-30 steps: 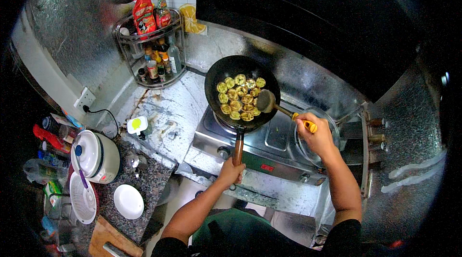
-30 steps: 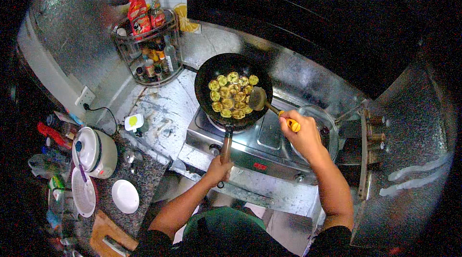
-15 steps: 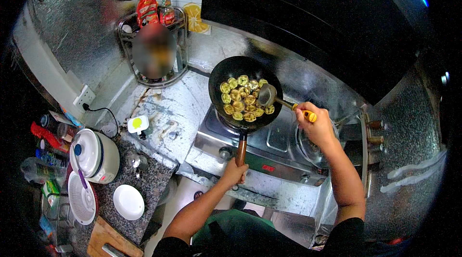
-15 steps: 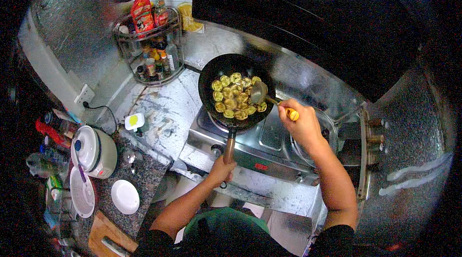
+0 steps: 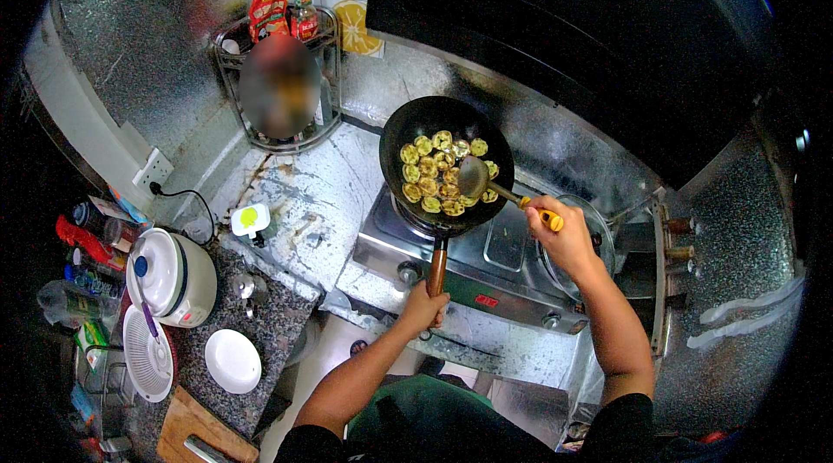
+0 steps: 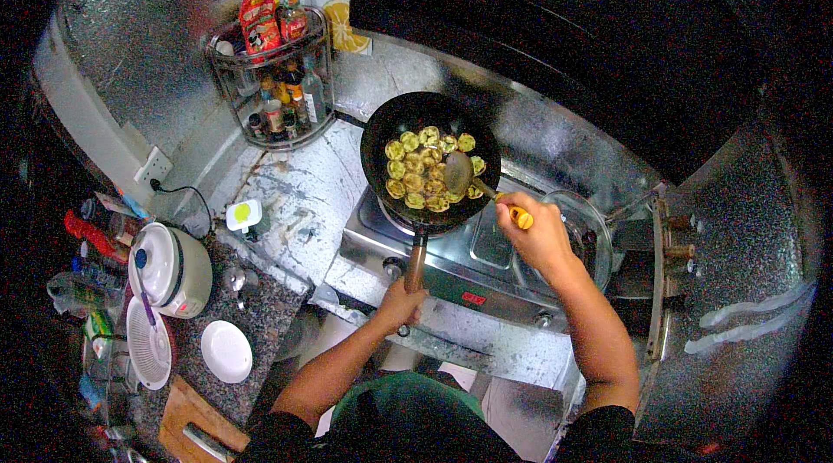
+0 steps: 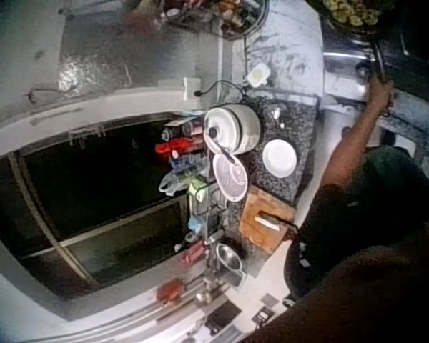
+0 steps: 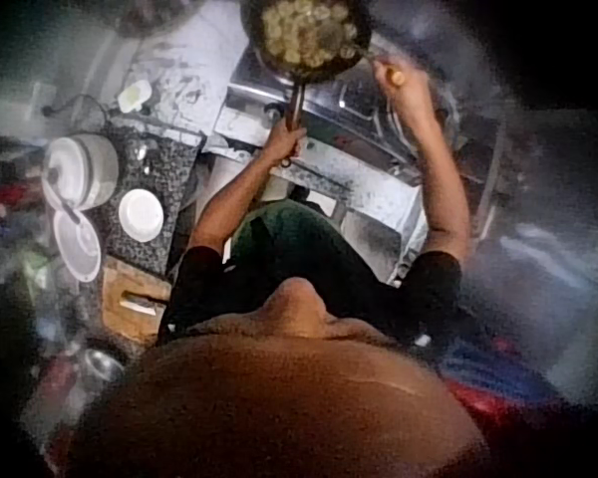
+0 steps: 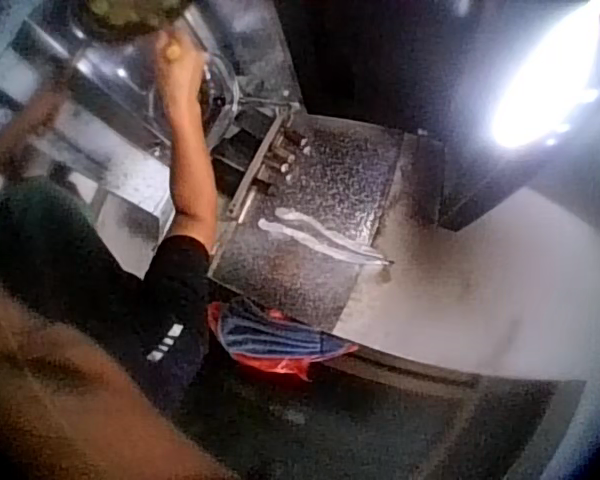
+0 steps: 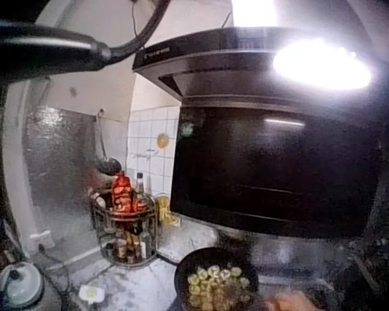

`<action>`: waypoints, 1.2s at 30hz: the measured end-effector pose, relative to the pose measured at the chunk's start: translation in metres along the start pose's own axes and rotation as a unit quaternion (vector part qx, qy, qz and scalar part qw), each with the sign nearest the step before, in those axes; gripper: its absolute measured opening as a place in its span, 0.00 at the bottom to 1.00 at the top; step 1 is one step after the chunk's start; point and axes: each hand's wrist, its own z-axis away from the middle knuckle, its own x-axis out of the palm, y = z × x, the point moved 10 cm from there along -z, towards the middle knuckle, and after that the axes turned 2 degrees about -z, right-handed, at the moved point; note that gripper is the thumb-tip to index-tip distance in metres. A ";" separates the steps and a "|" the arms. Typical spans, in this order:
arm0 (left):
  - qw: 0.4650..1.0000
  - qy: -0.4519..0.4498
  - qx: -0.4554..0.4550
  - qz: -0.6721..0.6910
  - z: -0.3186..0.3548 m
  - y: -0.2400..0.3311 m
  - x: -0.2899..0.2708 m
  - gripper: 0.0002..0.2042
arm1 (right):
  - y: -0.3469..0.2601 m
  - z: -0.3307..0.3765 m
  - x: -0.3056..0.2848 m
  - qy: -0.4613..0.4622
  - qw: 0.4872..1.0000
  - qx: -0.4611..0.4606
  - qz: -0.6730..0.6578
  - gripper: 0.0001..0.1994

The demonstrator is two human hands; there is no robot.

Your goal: The person fries sliced vegetables in a pan over a stove and flips them with a spatula.

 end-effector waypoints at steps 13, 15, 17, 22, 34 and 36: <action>1.000 0.006 0.012 -0.017 -0.005 -0.001 -0.005 0.11 | -0.009 0.011 -0.057 0.133 0.989 0.008 -0.063 0.04; 0.999 -0.011 0.026 0.016 -0.015 -0.015 -0.005 0.11 | 0.001 0.012 -0.061 0.143 0.988 0.013 -0.063 0.04; 0.999 -0.014 0.021 0.033 -0.014 -0.014 -0.004 0.12 | 0.002 0.012 -0.064 0.150 0.987 0.006 -0.056 0.04; 0.999 -0.025 0.009 0.038 -0.014 -0.013 -0.002 0.15 | 0.028 0.021 -0.056 0.172 0.971 0.049 -0.160 0.05; 0.976 0.147 0.124 -0.104 0.077 -0.019 -0.062 0.19 | 0.063 0.126 0.029 0.301 0.801 0.161 -0.492 0.15; 0.982 0.110 0.080 -0.128 0.097 -0.017 -0.052 0.13 | 0.055 0.140 0.044 0.287 0.792 0.162 -0.513 0.14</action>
